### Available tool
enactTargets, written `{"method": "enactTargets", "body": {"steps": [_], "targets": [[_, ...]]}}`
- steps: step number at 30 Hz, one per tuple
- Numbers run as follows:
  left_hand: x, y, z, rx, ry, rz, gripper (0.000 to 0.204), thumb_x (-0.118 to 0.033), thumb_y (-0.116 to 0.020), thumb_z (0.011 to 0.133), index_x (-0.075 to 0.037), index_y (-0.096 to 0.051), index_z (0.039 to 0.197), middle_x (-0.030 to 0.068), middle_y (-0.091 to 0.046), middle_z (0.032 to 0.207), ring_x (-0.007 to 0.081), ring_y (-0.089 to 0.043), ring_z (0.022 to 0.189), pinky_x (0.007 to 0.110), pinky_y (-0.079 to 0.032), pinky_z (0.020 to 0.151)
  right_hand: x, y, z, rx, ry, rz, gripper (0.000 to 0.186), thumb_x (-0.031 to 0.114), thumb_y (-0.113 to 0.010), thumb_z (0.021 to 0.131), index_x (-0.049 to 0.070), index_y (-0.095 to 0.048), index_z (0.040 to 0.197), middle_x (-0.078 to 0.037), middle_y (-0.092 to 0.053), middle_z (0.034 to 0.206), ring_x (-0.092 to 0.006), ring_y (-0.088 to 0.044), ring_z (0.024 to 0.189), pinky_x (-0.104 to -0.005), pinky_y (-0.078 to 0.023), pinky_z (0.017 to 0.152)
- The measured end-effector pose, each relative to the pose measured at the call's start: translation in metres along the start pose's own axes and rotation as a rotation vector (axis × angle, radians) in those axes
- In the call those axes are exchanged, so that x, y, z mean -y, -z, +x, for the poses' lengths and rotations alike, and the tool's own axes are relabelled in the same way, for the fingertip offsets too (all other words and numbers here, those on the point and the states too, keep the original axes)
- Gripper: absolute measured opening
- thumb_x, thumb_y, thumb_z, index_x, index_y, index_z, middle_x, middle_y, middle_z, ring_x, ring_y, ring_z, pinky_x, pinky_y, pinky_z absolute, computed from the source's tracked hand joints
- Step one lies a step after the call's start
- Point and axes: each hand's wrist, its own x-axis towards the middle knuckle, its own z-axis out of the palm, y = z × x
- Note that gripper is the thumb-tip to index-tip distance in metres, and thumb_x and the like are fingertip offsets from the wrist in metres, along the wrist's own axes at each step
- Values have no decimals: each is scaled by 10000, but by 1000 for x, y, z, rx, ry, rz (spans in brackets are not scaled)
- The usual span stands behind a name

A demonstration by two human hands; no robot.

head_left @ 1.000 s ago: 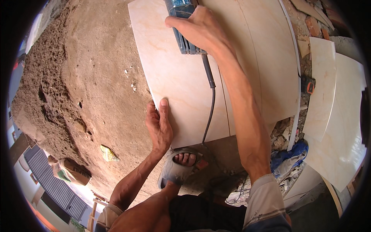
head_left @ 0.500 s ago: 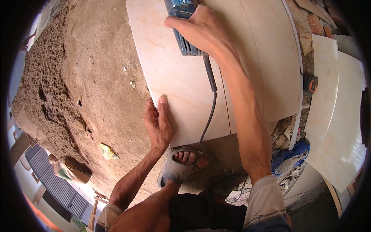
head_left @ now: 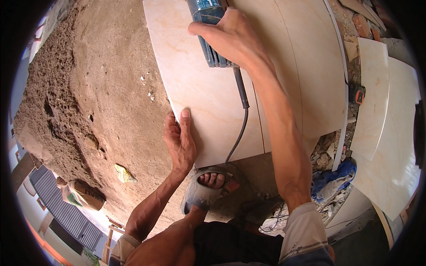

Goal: The person uses a handheld power grinder to cut through several large ceramic tiles on the ground.

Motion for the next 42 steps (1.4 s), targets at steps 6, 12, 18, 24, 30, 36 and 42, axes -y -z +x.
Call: {"method": "enactTargets", "body": {"steps": [6, 12, 18, 24, 30, 36, 42], "targets": [[1, -2, 1, -6, -38, -22, 346, -385, -627, 1126, -42, -620, 1075, -96, -467, 778, 10, -324, 683, 220, -277, 578, -2, -3, -4, -17, -15, 3, 405, 364, -757, 912, -29, -699, 990, -161, -728, 858, -257, -714, 738, -429, -583, 667], [4, 2, 1, 8, -13, -30, 342, -382, -629, 1125, -42, -623, 1082, -91, -490, 799, 12, -339, 694, 216, -294, 594, -5, 0, -5, 29, 23, 0, 391, 363, -762, 908, -23, -706, 931, -147, -717, 812, -258, -709, 723, -433, -579, 668], [-1, -2, 0, 0, -29, -33, 340, -379, -628, 1126, -42, -617, 1084, -89, -495, 809, 12, -343, 699, 214, -298, 599, -6, -3, -8, -7, 14, 4, 406, 371, -760, 909, -31, -704, 918, -154, -717, 805, -277, -720, 734, -435, -583, 692], [-1, -1, 1, 13, -34, -23, 338, -375, -627, 1127, -38, -621, 1097, -87, -499, 816, 12, -344, 702, 212, -300, 602, -15, -8, -7, -72, 26, -9, 442, 384, -768, 896, -51, -710, 950, -168, -726, 823, -293, -730, 763, -441, -591, 720], [4, 6, 0, 57, 22, 6, 389, -373, -589, 1143, 10, -617, 1209, 25, -670, 1028, 77, -560, 949, 249, -466, 862, -11, -4, -15, -11, 11, 21, 455, 379, -771, 879, -70, -712, 925, -197, -740, 841, -303, -744, 796, -441, -593, 740], [1, 4, 0, 67, 25, -38, 380, -376, -596, 1140, -2, -616, 1200, 26, -673, 1032, 73, -562, 950, 244, -465, 861, -13, -4, -19, -31, 12, -11, 466, 381, -774, 875, -78, -708, 921, -214, -737, 843, -311, -744, 794, -445, -590, 743], [1, 2, 0, 47, 11, -58, 367, -373, -613, 1133, -8, -616, 1172, 12, -651, 981, 54, -518, 867, 235, -428, 781, -14, -5, -22, -42, 9, -21, 484, 382, -779, 873, -90, -695, 940, -225, -735, 849, -318, -743, 796, -451, -587, 742]]}}
